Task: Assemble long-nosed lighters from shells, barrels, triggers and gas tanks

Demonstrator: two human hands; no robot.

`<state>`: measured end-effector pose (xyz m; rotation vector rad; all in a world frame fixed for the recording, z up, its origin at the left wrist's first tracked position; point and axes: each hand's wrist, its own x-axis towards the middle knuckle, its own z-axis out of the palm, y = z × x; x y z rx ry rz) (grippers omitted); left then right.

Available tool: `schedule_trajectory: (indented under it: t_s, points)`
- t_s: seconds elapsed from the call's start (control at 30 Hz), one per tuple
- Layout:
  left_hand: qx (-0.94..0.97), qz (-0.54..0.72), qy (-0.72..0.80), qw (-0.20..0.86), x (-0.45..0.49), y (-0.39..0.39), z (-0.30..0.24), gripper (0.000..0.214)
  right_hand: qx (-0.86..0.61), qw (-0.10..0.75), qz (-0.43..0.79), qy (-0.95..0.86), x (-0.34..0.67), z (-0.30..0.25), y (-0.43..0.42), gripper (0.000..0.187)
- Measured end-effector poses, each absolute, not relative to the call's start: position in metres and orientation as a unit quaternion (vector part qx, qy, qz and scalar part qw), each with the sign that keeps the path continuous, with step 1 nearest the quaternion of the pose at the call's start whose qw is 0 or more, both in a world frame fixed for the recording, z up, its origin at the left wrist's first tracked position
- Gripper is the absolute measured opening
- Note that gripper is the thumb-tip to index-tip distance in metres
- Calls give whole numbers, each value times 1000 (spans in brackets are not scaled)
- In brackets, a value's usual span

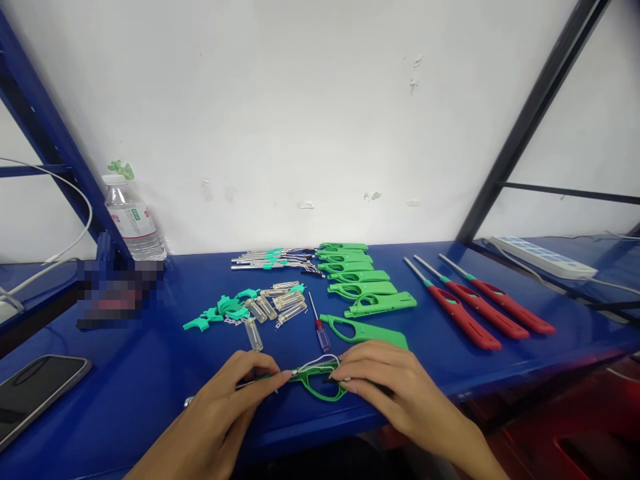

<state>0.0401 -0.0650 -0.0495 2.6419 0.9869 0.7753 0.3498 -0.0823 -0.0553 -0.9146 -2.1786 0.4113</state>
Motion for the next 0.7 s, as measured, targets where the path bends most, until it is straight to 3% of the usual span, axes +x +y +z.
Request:
schedule_trajectory:
  t_s: [0.53,0.7]
  points:
    - [900,308,297,77,44,-61,-54,64,-369,364,159,-840,352,-57,-82,22]
    - [897,313,296,95,48,-62,-52,55,-372,367,165,-837,351,-57,-83,23]
